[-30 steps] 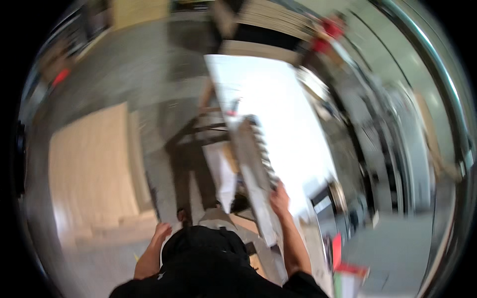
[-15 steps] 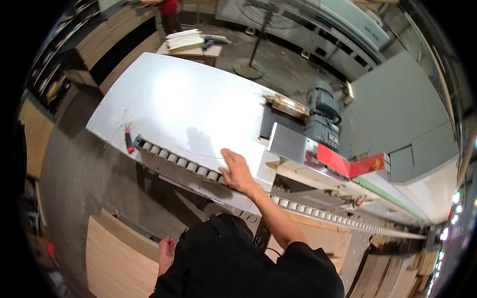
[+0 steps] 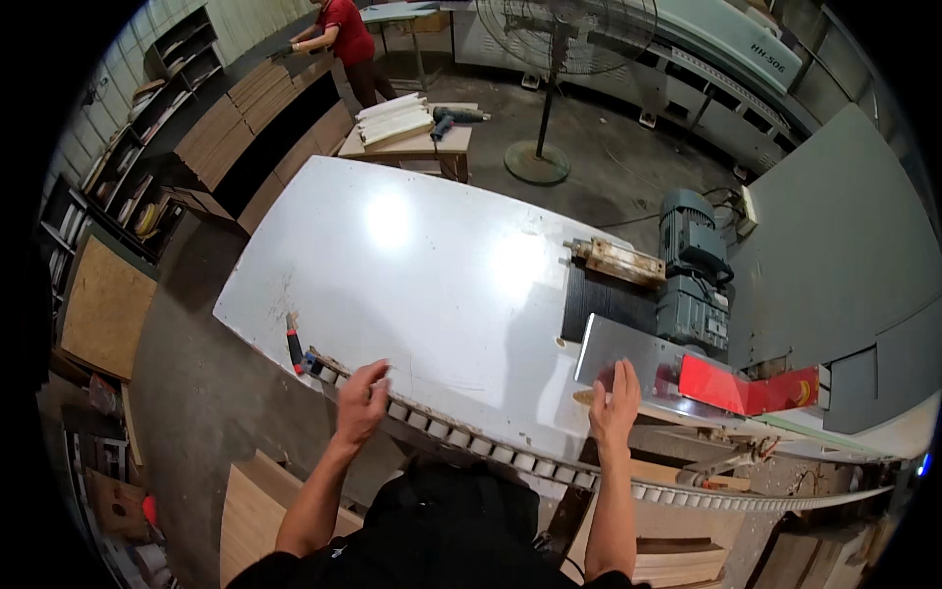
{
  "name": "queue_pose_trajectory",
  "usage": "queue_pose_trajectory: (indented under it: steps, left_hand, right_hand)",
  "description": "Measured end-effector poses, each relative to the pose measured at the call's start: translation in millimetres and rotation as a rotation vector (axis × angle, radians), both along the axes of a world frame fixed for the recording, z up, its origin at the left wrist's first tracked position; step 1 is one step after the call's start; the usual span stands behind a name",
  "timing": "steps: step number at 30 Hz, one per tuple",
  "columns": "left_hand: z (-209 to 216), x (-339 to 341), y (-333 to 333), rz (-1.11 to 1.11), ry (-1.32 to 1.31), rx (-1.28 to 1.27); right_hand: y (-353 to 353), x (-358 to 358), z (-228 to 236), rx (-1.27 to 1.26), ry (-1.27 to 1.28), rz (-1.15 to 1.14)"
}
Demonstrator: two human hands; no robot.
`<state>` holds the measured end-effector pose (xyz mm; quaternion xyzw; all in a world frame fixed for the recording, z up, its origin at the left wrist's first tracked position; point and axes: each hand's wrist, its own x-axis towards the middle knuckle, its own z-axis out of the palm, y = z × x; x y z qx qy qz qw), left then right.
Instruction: The person takes wooden planks from a stack on the floor, carries them to a planer machine, and feeds them through the machine by hand.
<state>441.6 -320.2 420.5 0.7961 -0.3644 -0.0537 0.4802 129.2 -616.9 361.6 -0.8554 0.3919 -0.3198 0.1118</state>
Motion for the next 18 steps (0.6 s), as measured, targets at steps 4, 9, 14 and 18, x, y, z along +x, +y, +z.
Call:
queue_pose_trajectory:
  steps: [4,9,14,18]
  left_hand:
    - [-40.5,10.5,-49.5,-0.305,-0.314,0.056]
    - [-77.3,10.5,-49.1,-0.477,-0.201,0.344]
    - [-70.4,14.1,-46.1,-0.568,-0.106,0.404]
    - [-81.1,11.6,-47.3,-0.611,-0.083,0.413]
  right_hand:
    - [16.1,-2.8,2.0,0.051,-0.03,-0.084]
    - [37.1,-25.3,0.7,0.024,0.028,-0.153]
    - [56.1,-41.2,-4.9,0.06,0.09,-0.233]
    - [60.2,-46.7,-16.7,0.01,0.12,-0.249]
